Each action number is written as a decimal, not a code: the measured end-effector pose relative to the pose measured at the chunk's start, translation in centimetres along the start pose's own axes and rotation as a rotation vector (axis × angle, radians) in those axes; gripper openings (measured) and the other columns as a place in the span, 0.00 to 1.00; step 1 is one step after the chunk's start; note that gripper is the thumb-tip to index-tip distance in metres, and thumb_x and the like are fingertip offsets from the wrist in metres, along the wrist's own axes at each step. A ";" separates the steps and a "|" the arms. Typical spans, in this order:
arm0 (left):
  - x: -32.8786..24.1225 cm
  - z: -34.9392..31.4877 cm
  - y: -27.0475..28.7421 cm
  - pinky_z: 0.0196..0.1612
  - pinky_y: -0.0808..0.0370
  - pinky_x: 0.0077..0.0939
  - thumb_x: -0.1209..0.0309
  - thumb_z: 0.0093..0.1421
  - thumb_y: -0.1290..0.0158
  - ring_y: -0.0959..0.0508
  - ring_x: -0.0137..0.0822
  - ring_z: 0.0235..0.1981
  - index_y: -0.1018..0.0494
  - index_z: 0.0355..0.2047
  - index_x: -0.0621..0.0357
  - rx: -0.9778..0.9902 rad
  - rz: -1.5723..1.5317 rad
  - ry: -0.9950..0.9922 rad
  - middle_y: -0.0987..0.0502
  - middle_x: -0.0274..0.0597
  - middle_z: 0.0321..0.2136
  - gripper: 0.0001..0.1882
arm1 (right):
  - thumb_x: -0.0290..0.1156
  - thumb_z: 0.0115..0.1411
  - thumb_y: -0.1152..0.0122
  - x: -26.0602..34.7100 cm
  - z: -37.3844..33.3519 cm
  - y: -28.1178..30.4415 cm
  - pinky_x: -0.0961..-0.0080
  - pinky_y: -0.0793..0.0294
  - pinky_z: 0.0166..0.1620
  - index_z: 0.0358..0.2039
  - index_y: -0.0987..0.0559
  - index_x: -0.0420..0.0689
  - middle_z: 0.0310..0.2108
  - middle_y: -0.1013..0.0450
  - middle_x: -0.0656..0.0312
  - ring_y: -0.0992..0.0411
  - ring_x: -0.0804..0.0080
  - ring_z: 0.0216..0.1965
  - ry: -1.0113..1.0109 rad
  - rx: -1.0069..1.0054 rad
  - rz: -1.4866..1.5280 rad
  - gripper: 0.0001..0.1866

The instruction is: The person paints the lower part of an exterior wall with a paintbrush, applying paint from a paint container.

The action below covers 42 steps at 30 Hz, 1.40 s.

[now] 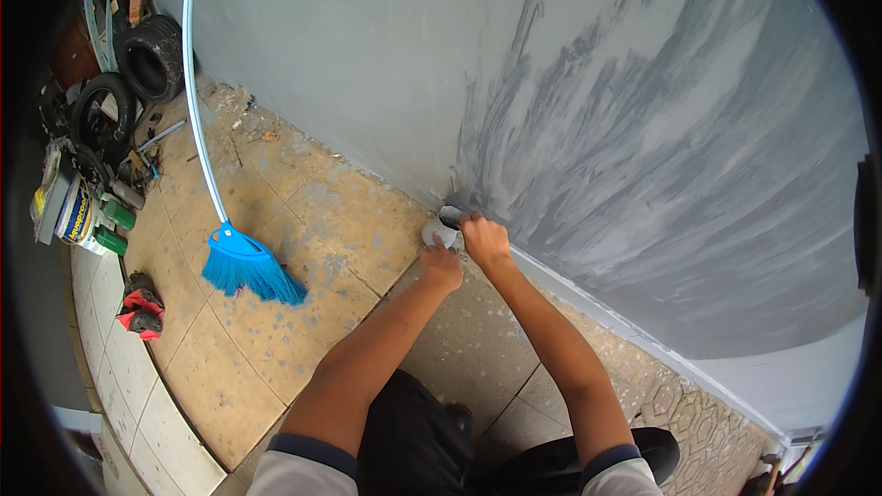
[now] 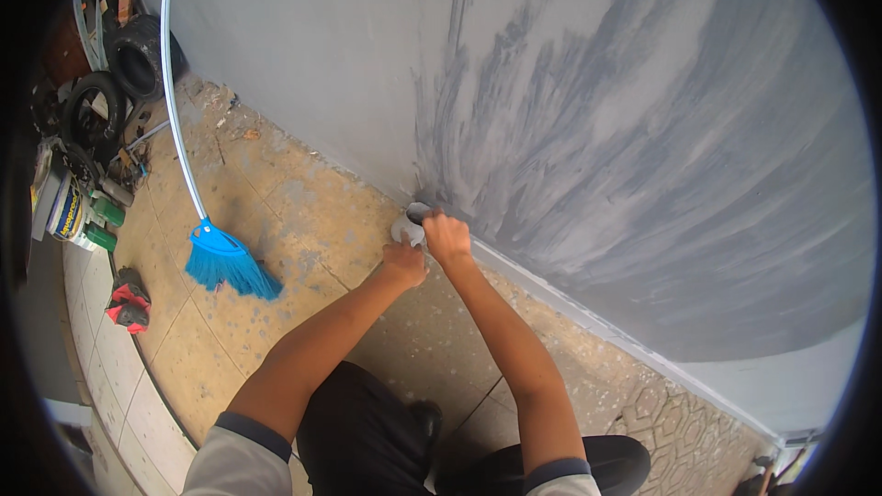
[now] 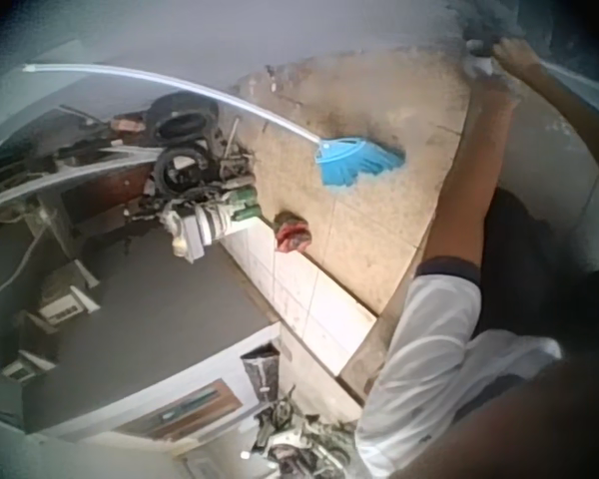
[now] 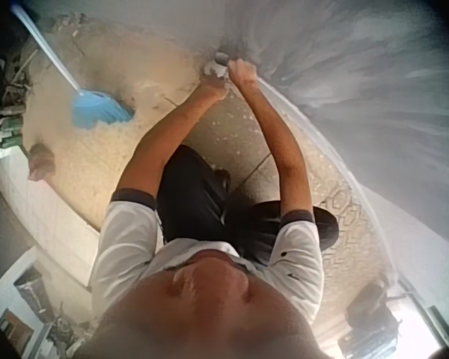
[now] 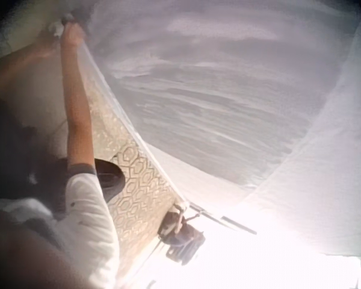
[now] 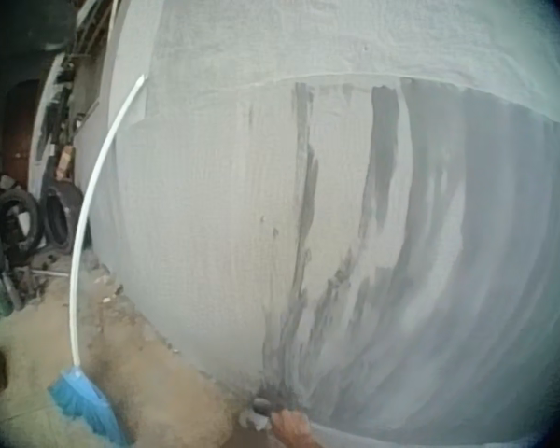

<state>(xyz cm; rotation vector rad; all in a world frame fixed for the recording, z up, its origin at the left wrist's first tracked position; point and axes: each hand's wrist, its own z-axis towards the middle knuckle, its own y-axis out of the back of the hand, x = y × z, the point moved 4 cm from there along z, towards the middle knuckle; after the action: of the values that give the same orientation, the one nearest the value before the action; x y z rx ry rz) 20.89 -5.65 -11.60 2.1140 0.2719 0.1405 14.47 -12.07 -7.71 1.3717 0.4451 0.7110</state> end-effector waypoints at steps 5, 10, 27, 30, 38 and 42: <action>0.1 -0.3 -0.1 0.52 0.42 0.47 0.62 0.55 0.54 0.37 0.50 0.56 0.36 0.55 0.55 0.007 -0.022 -0.008 0.54 0.55 0.63 0.26 | 0.32 0.56 0.48 -0.4 -0.8 1.4 0.63 0.25 0.26 0.28 0.26 0.42 0.29 0.28 0.54 0.26 0.55 0.26 0.000 -0.079 0.057 0.07; 0.5 -0.3 -0.1 0.52 0.42 0.46 0.63 0.54 0.52 0.36 0.51 0.55 0.33 0.52 0.56 0.009 -0.027 0.004 0.54 0.55 0.63 0.24 | 0.32 0.56 0.48 -0.9 -0.1 3.4 0.63 0.25 0.28 0.28 0.26 0.42 0.28 0.28 0.55 0.26 0.54 0.27 -0.071 -0.132 0.132 0.07; -1.0 0.8 -0.9 0.52 0.40 0.48 0.52 0.54 0.52 0.39 0.54 0.57 0.38 0.57 0.50 0.089 0.190 0.093 0.56 0.56 0.63 0.32 | 0.34 0.60 0.51 -2.5 -5.2 6.3 0.66 0.27 0.27 0.30 0.26 0.44 0.23 0.29 0.53 0.26 0.57 0.24 -0.235 -0.256 0.203 0.08; -2.1 1.0 -0.7 0.54 0.41 0.52 0.52 0.54 0.52 0.40 0.55 0.58 0.39 0.58 0.51 0.072 0.201 0.068 0.56 0.56 0.63 0.32 | 0.36 0.62 0.52 -7.6 -8.2 5.3 0.70 0.30 0.25 0.31 0.27 0.43 0.18 0.31 0.56 0.28 0.62 0.20 -0.381 -0.247 0.531 0.10; -1.3 1.0 0.2 0.53 0.39 0.54 0.54 0.53 0.53 0.46 0.51 0.62 0.42 0.59 0.56 0.097 0.231 0.038 0.57 0.56 0.63 0.34 | 0.35 0.66 0.67 -10.7 -20.3 10.7 0.81 0.45 0.26 0.36 0.34 0.46 0.26 0.40 0.67 0.49 0.80 0.19 -0.780 0.317 1.799 0.11; -0.1 1.0 0.7 0.54 0.39 0.52 0.48 0.54 0.53 0.48 0.47 0.63 0.43 0.60 0.53 0.141 0.252 0.070 0.57 0.52 0.64 0.37 | 0.35 0.67 0.75 -10.9 -26.4 15.1 0.83 0.49 0.25 0.42 0.34 0.45 0.20 0.48 0.72 0.53 0.81 0.19 -0.842 0.429 2.076 0.17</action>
<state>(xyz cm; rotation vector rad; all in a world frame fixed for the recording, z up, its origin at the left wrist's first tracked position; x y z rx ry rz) 21.09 -6.86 -11.48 2.2807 0.0567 0.3528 -13.98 0.21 1.40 2.0466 -1.9107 1.4775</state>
